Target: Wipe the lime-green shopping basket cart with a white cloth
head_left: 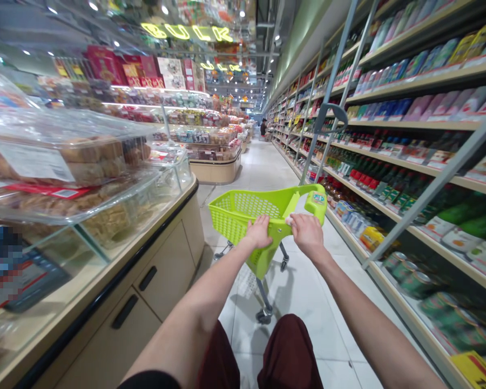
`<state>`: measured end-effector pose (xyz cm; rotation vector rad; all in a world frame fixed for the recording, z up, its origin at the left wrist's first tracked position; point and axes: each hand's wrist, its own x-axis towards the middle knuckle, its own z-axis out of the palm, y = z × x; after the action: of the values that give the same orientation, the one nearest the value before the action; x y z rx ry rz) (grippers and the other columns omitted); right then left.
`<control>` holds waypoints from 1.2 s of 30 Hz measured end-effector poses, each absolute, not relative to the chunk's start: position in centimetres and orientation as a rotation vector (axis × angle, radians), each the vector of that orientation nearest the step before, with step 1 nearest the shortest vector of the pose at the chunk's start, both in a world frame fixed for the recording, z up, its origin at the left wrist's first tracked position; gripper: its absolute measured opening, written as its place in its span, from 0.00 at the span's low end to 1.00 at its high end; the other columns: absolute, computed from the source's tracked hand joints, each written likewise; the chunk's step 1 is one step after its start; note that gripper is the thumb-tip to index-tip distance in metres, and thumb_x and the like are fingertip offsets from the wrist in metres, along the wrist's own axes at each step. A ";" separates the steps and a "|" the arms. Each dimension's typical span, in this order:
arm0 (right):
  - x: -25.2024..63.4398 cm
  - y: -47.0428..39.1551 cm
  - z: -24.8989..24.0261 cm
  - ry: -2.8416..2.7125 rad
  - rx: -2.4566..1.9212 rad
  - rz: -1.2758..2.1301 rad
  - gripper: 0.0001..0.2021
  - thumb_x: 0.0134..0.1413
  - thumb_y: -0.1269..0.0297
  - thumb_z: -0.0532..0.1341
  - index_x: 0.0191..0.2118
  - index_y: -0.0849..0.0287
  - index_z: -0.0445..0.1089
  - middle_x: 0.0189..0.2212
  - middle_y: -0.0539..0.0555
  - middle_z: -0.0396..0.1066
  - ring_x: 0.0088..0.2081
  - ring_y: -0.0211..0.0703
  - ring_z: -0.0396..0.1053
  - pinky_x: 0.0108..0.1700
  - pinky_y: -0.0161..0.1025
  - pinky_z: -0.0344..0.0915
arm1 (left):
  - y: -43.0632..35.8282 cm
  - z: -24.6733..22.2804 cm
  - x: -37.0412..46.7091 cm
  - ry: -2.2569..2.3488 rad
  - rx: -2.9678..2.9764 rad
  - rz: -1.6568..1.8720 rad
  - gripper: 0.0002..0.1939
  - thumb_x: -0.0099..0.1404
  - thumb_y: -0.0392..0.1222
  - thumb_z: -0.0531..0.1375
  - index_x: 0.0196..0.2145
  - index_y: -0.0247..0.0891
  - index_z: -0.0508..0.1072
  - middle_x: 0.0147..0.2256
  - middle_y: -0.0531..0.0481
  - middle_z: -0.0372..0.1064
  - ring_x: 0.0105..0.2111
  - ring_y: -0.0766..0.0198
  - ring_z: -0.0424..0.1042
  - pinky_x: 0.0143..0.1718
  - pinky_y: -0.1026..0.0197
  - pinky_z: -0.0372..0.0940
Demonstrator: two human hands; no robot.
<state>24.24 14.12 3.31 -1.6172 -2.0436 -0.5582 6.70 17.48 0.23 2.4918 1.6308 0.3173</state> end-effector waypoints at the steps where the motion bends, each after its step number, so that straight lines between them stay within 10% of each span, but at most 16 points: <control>1: 24.5 14.0 3.1 -2.044 -1.581 -0.575 0.15 0.52 0.68 0.52 0.47 0.57 0.64 0.43 0.56 0.67 0.45 0.47 0.59 0.48 0.43 0.47 | 17.9 0.1 6.8 1.644 2.476 0.293 0.43 0.50 0.44 0.57 0.60 0.35 0.41 0.62 0.42 0.38 0.61 0.54 0.38 0.59 0.45 0.38; 36: 24.5 13.1 -2.5 -2.146 -1.548 -0.631 0.17 0.53 0.69 0.51 0.49 0.55 0.63 0.51 0.56 0.62 0.54 0.51 0.50 0.56 0.55 0.36 | 14.2 -6.2 3.8 1.963 2.350 0.120 0.42 0.50 0.37 0.52 0.61 0.34 0.39 0.63 0.43 0.31 0.62 0.53 0.32 0.58 0.40 0.36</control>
<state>24.49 13.06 -2.50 -1.5475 -2.1456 -0.6310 3.83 14.19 -6.15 2.3498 1.9634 0.1202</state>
